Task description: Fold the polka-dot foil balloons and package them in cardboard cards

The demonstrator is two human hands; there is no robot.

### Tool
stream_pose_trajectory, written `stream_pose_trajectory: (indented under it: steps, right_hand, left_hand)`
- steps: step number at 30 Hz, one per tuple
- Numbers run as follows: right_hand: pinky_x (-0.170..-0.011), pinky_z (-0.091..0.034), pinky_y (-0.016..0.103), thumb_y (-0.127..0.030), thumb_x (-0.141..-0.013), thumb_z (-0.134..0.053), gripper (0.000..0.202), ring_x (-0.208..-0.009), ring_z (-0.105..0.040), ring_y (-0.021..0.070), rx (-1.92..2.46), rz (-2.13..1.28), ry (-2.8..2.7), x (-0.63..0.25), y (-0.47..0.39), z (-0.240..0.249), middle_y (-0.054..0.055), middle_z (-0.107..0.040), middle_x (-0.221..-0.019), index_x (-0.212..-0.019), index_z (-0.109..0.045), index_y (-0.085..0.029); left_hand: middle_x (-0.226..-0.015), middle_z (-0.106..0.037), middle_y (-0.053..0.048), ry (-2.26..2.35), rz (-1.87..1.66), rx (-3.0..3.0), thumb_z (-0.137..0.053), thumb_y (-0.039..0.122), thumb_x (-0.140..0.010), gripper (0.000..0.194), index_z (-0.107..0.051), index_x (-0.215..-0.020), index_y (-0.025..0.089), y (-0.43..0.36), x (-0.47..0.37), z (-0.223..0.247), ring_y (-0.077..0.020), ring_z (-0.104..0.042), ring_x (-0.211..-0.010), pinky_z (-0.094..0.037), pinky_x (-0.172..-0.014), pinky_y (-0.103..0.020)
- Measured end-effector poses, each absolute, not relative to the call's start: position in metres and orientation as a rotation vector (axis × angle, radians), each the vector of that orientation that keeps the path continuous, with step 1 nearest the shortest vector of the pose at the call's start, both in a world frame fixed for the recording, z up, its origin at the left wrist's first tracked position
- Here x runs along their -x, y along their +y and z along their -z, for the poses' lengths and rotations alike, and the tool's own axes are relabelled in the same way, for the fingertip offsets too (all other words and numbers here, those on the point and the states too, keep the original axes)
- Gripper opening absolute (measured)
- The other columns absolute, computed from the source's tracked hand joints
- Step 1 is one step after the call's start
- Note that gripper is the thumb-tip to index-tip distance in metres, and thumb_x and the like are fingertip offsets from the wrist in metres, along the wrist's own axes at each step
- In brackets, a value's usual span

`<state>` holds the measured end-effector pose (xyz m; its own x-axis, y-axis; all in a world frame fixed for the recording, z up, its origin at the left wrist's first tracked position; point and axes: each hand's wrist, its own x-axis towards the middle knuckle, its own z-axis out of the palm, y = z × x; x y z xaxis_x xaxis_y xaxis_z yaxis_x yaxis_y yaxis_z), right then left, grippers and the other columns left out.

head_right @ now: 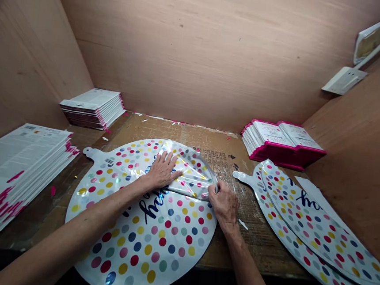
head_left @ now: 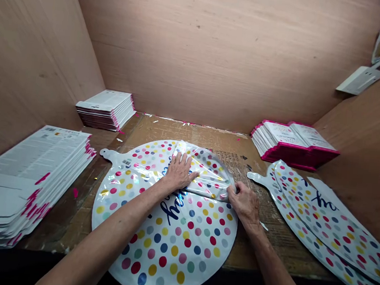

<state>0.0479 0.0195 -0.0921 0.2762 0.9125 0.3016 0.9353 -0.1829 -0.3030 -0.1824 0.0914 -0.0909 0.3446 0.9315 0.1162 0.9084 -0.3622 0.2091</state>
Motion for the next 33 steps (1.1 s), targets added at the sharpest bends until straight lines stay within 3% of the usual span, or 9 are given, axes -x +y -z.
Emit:
stream_pose_trajectory:
  steps: [3, 5, 7, 14, 21, 23, 25, 29, 33]
  right_hand:
    - [-0.07, -0.044, 0.035, -0.034, -0.085, -0.048, 0.027, -0.082, -0.06, 0.0269, 1.982, 0.315, -1.873, -0.042, 0.012, 0.089, 0.015, -0.067, -0.093, -0.096, -0.064, -0.016]
    - [-0.091, -0.044, 0.042, -0.034, -0.086, -0.05, 0.044, -0.111, -0.055, 0.0314, 1.672, 0.44, -2.135, -0.035, 0.011, 0.085, 0.021, -0.057, -0.127, -0.122, -0.056, -0.01]
    - [-0.102, -0.039, 0.043, -0.027, -0.085, -0.051, 0.047, -0.123, -0.049, 0.0301, 1.413, 0.393, -2.458, -0.027, 0.014, 0.081, 0.019, -0.05, -0.137, -0.129, -0.051, -0.011]
    - [-0.083, -0.05, 0.036, -0.006, -0.086, -0.043, 0.033, -0.102, -0.059, 0.0279, 1.588, 0.318, -2.822, -0.009, 0.042, 0.077, 0.017, -0.062, -0.114, -0.115, -0.058, -0.009]
    - [-0.065, -0.051, 0.036, 0.003, -0.079, -0.049, 0.024, -0.076, -0.065, 0.0273, 1.95, 0.187, -2.984, 0.02, 0.014, 0.038, 0.017, -0.068, -0.086, -0.087, -0.068, -0.01]
    - [-0.064, -0.051, 0.035, 0.0, -0.078, -0.054, 0.02, -0.072, -0.066, 0.026, 1.931, 0.108, -3.028, 0.025, -0.005, 0.021, 0.015, -0.069, -0.083, -0.083, -0.068, -0.011]
    - [-0.07, -0.052, 0.036, -0.002, -0.079, -0.056, 0.02, -0.079, -0.067, 0.0274, 1.969, 0.08, -2.996, 0.033, -0.021, 0.008, 0.016, -0.07, -0.091, -0.088, -0.069, -0.012]
    - [-0.069, -0.052, 0.033, -0.004, -0.084, -0.054, 0.022, -0.085, -0.069, 0.0276, 2.203, -0.046, -2.722, 0.063, -0.038, 0.002, 0.017, -0.071, -0.091, -0.099, -0.067, -0.011]
    - [-0.071, -0.055, 0.036, -0.033, -0.096, -0.052, 0.042, -0.087, -0.07, 0.0274, 1.781, -0.293, -2.613, 0.072, -0.053, 0.027, 0.016, -0.072, -0.098, -0.13, -0.05, -0.008]
  left_hand:
    - [-0.155, -0.029, -0.022, 1.708, -0.332, -2.509, -0.034, 0.055, -0.095, 0.07, -0.037, -0.146, 0.007, 0.097, 0.182, 0.106, -0.0385, -0.018, -0.146, -0.017, -0.117, -0.056]
    - [-0.156, -0.027, -0.023, 1.715, -0.374, -2.523, -0.031, 0.054, -0.096, 0.07, -0.036, -0.146, 0.006, 0.099, 0.183, 0.111, -0.0382, -0.017, -0.146, -0.016, -0.117, -0.056]
    - [-0.156, -0.026, -0.023, 1.691, -0.382, -2.527, -0.031, 0.054, -0.096, 0.07, -0.036, -0.146, 0.006, 0.102, 0.184, 0.11, -0.0377, -0.016, -0.147, -0.015, -0.118, -0.055]
    - [-0.153, -0.036, -0.017, 1.566, -0.746, -2.438, -0.021, 0.043, -0.1, 0.06, -0.046, -0.139, 0.005, 0.087, 0.2, 0.087, -0.0255, -0.02, -0.148, -0.019, -0.121, -0.042]
    - [-0.158, -0.019, -0.023, 1.677, -0.648, -2.16, -0.022, 0.058, -0.096, 0.079, -0.027, -0.147, -0.001, 0.076, 0.23, 0.106, -0.0306, -0.008, -0.149, -0.013, -0.121, -0.048]
    - [-0.158, -0.02, -0.022, 1.628, -0.693, -2.122, -0.026, 0.06, -0.094, 0.079, -0.032, -0.145, 0.0, 0.078, 0.23, 0.102, -0.0302, -0.01, -0.149, -0.013, -0.121, -0.047]
    - [-0.152, -0.036, -0.022, 1.637, -0.852, -2.007, -0.029, 0.059, -0.093, 0.071, -0.049, -0.134, 0.005, 0.066, 0.227, 0.089, -0.0313, -0.026, -0.145, -0.023, -0.118, -0.046]
    - [-0.108, -0.069, -0.014, 1.602, -0.991, -1.388, -0.043, 0.068, -0.086, 0.058, -0.062, -0.105, 0.016, 0.003, 0.21, 0.061, -0.0273, -0.068, -0.093, -0.056, -0.081, -0.042]
    - [-0.086, -0.071, -0.009, 1.22, -0.918, -0.829, -0.063, 0.06, -0.078, 0.055, -0.06, -0.107, 0.014, -0.045, 0.205, 0.059, -0.0195, -0.067, -0.066, -0.055, -0.055, -0.029]
